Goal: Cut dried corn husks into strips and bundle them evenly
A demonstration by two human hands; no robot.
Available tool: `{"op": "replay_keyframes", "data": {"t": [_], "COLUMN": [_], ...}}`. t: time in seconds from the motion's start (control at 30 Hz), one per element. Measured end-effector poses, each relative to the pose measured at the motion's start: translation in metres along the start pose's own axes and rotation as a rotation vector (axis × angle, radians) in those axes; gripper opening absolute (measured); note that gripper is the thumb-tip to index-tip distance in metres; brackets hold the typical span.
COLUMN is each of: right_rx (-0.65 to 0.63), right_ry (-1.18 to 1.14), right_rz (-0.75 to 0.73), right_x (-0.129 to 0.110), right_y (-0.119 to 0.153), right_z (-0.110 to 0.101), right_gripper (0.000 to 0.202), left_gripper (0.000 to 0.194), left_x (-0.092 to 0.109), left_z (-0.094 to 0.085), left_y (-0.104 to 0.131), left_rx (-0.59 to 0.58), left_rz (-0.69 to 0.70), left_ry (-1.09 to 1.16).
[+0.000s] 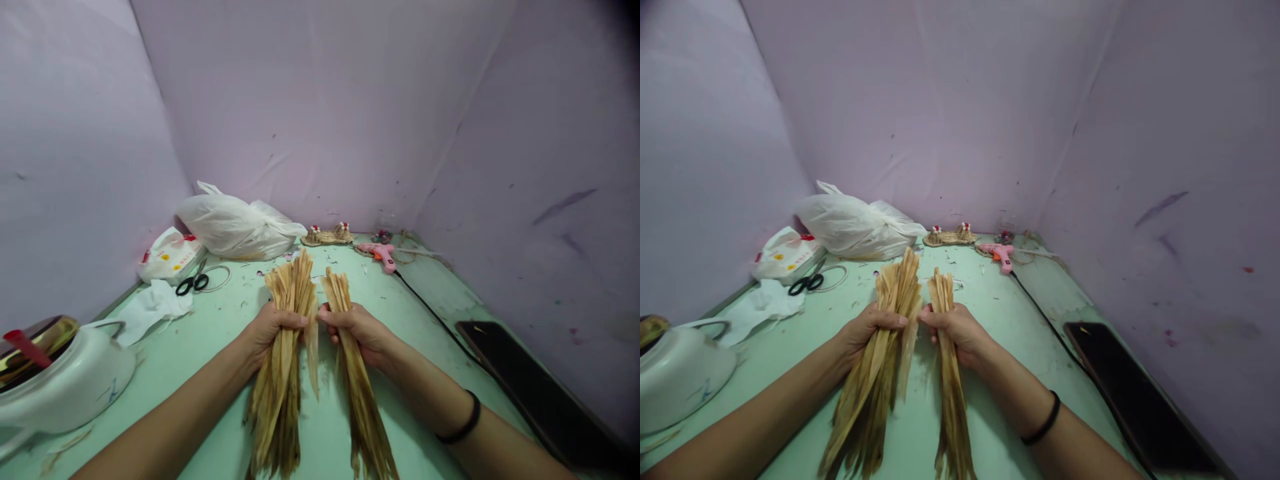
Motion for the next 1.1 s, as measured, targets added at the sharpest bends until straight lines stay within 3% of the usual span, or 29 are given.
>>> {"op": "replay_keyframes", "data": {"t": [0.17,0.27,0.37,0.5,0.67,0.8,0.93,1.1], "right_rx": [-0.059,-0.082,-0.006,0.099,0.020,0.138,0.108,0.061], "right_ry": [-0.003,-0.108,-0.225,-0.195,-0.062,0.012,0.025,-0.025], "right_rz": [0.041,0.049,0.079,-0.003,-0.134,-0.135,-0.110,-0.081], "right_x": [0.008,0.004,-0.003,-0.011,-0.011,-0.013,-0.016,-0.014], "right_y": [-0.002,-0.002,-0.003,-0.003,-0.005,-0.003,-0.001,-0.001], "right_z": [0.004,0.005,-0.005,-0.015,0.002,-0.007,-0.007,-0.004], "right_gripper": [0.021,0.013,0.004,0.007,0.020,0.019,0.017,0.011], "left_gripper": [0.026,0.023,0.022,0.018,0.022,0.028,0.033,0.047], "left_x": [-0.001,-0.001,-0.001,-0.006,-0.008,-0.003,0.001,-0.006], "left_z": [0.004,-0.002,-0.013,-0.021,-0.012,0.002,0.002,0.003], "left_y": [0.000,-0.001,-0.001,0.000,0.001,0.000,0.001,0.004], "left_rx": [-0.049,0.017,0.139,0.184,0.129,0.054,0.047,-0.005], "left_rz": [-0.001,-0.009,-0.039,-0.103,-0.076,-0.034,-0.006,-0.083], "left_ry": [-0.010,-0.004,0.031,0.034,-0.012,-0.008,0.008,0.052]}}
Point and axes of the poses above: each hand's wrist, its own y-axis away from the middle knuckle, its own z-axis out of the palm, x = y × z, the point moved 9 cm from there along -y, towards the middle knuckle, and after that the axes turned 4 degrees about -x, right-handed, at the moved point
